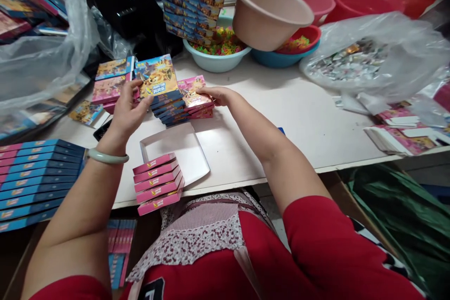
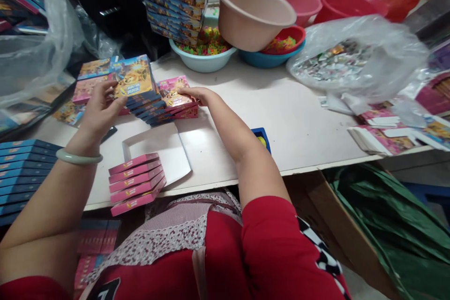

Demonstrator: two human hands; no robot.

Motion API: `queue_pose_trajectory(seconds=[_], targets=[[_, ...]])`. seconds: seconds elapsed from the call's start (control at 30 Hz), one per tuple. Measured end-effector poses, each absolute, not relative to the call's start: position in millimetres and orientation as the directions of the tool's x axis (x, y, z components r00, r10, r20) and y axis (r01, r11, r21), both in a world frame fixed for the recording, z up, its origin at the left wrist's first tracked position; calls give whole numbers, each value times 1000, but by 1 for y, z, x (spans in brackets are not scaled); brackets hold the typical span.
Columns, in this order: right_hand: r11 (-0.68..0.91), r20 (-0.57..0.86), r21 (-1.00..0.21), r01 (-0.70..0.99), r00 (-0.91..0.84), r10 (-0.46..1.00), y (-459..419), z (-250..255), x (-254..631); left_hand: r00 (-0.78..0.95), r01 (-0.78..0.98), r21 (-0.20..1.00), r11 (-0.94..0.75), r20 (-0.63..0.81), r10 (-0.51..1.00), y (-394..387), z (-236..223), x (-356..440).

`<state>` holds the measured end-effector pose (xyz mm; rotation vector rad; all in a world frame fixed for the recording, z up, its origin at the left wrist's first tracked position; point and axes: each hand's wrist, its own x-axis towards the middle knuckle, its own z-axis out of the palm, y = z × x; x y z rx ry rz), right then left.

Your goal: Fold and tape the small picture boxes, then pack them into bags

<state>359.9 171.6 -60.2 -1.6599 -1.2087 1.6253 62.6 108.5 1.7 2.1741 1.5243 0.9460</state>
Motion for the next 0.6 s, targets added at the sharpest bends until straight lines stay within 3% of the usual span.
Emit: queue_pose_trajectory(seconds=[0.4, 0.6], targets=[[-585, -573, -811, -2, -201, 795, 165, -55, 359, 135, 734, 616, -286, 281, 950, 113, 8, 63], [-537, -466, -787, -304, -279, 840, 142, -52, 390, 147, 806, 527, -270, 264, 953, 108, 32, 80]])
